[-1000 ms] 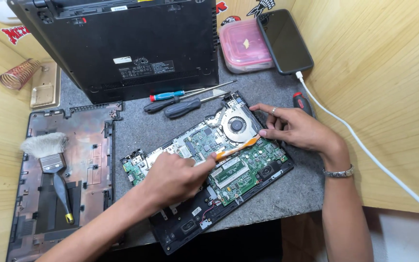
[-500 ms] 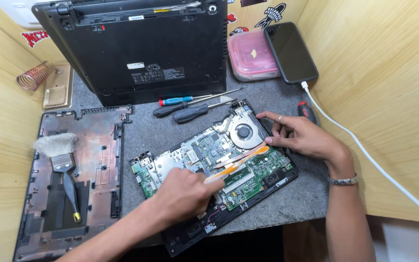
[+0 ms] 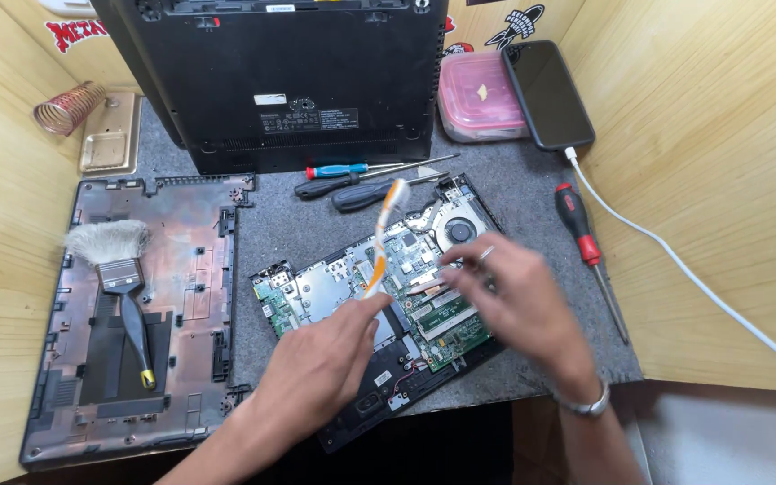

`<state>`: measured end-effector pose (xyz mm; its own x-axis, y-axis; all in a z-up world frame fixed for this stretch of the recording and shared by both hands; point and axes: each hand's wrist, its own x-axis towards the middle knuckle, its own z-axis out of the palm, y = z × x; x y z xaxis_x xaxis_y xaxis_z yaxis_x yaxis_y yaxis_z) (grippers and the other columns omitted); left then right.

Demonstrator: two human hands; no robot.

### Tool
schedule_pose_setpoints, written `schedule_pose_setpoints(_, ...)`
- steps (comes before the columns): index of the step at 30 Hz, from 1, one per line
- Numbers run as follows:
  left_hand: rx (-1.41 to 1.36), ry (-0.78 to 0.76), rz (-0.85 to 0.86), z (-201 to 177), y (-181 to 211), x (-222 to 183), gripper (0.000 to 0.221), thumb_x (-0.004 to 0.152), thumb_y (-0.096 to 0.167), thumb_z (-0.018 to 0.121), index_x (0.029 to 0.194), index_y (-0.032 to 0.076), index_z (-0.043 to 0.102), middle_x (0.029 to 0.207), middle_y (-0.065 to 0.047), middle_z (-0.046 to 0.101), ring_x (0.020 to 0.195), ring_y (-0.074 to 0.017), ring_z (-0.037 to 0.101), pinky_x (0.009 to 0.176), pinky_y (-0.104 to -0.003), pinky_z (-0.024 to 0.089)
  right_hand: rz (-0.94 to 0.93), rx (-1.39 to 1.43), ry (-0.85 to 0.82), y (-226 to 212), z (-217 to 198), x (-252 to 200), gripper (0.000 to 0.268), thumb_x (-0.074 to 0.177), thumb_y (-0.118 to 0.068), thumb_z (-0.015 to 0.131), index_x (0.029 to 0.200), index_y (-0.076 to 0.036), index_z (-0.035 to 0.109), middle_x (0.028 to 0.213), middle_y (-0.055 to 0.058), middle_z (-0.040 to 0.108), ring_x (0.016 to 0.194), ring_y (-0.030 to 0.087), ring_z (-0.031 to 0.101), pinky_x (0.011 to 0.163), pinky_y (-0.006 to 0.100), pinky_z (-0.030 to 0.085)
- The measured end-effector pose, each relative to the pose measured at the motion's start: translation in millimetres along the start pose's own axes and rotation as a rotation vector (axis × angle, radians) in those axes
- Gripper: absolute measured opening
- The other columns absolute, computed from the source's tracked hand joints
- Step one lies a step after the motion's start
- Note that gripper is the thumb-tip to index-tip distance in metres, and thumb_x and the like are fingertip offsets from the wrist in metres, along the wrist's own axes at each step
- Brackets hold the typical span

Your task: Cleaning a laptop motherboard with a toothbrush and using a screwdriver to work on internal components

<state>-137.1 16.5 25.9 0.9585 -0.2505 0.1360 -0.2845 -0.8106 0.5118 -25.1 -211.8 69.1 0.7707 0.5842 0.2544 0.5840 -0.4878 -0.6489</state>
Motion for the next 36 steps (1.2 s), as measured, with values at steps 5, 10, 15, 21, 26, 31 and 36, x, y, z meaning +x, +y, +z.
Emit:
schedule_pose_setpoints(5,0.304,0.103,0.293,1,10,2,0.032,0.092,0.014,0.059,0.123,0.007,0.055,0.087,-0.012,0.053,0.067,-0.0290,0.058,0.040,-0.041,0.048,0.198,0.431,-0.009,-37,60,-18,0.031,0.103,-0.028,0.053,0.119,-0.005,0.066,0.119,0.008,0.071,0.109,0.019,0.069,0.097,0.029,0.050)
schedule_pose_setpoints(10,0.073,-0.015,0.589,-16,-10,10,0.041,0.098,0.020,0.061,0.137,0.023,0.051,0.114,-0.021,0.055,0.096,-0.0381,0.054,0.079,-0.050,0.046,0.383,0.585,0.213,-20,42,-27,0.028,0.104,-0.031,0.051,0.104,-0.009,0.069,0.093,0.005,0.075,0.086,0.015,0.068,0.079,0.027,0.056)
schedule_pose_setpoints(15,0.388,0.064,0.343,-6,-32,17,0.052,0.102,0.046,0.052,0.149,0.025,0.046,0.145,-0.023,0.049,0.129,-0.0435,0.050,0.103,-0.059,0.040,0.514,0.197,0.277,35,-5,-55,0.031,0.110,-0.022,0.044,0.126,-0.008,0.066,0.076,0.002,0.050,0.059,0.012,0.057,0.062,0.024,0.049)
schedule_pose_setpoints(21,0.365,0.076,0.395,-8,-36,17,0.050,0.096,0.040,0.058,0.144,0.028,0.051,0.147,-0.022,0.051,0.131,-0.0431,0.051,0.104,-0.058,0.040,0.456,-0.202,0.211,70,-9,-72,0.036,0.112,-0.024,0.043,0.134,-0.013,0.069,0.088,0.003,0.064,0.077,0.017,0.059,0.083,0.031,0.045)
schedule_pose_setpoints(26,0.363,0.017,0.411,-6,-40,16,0.052,0.095,0.046,0.060,0.145,0.036,0.048,0.150,-0.023,0.046,0.135,-0.0450,0.047,0.105,-0.061,0.038,0.474,-0.056,0.362,75,5,-71,0.031,0.113,-0.022,0.045,0.138,-0.009,0.057,0.072,0.006,0.055,0.066,0.016,0.052,0.068,0.030,0.041)
schedule_pose_setpoints(31,0.386,0.018,0.437,-6,-40,20,0.050,0.098,0.048,0.057,0.145,0.037,0.048,0.150,-0.025,0.045,0.135,-0.0453,0.047,0.106,-0.061,0.037,0.511,0.174,0.535,84,9,-82,0.017,0.108,-0.015,0.059,0.119,-0.004,0.052,0.078,0.010,0.066,0.065,0.012,0.062,0.055,0.022,0.047)
schedule_pose_setpoints(36,0.371,0.037,0.429,-7,-39,21,0.045,0.098,0.048,0.058,0.141,0.036,0.054,0.147,-0.023,0.049,0.133,-0.0441,0.049,0.106,-0.060,0.037,0.203,-0.102,0.333,54,-3,-75,0.020,0.087,-0.004,0.080,0.106,-0.002,0.075,0.099,0.012,0.064,0.077,0.011,0.061,0.055,0.019,0.051)
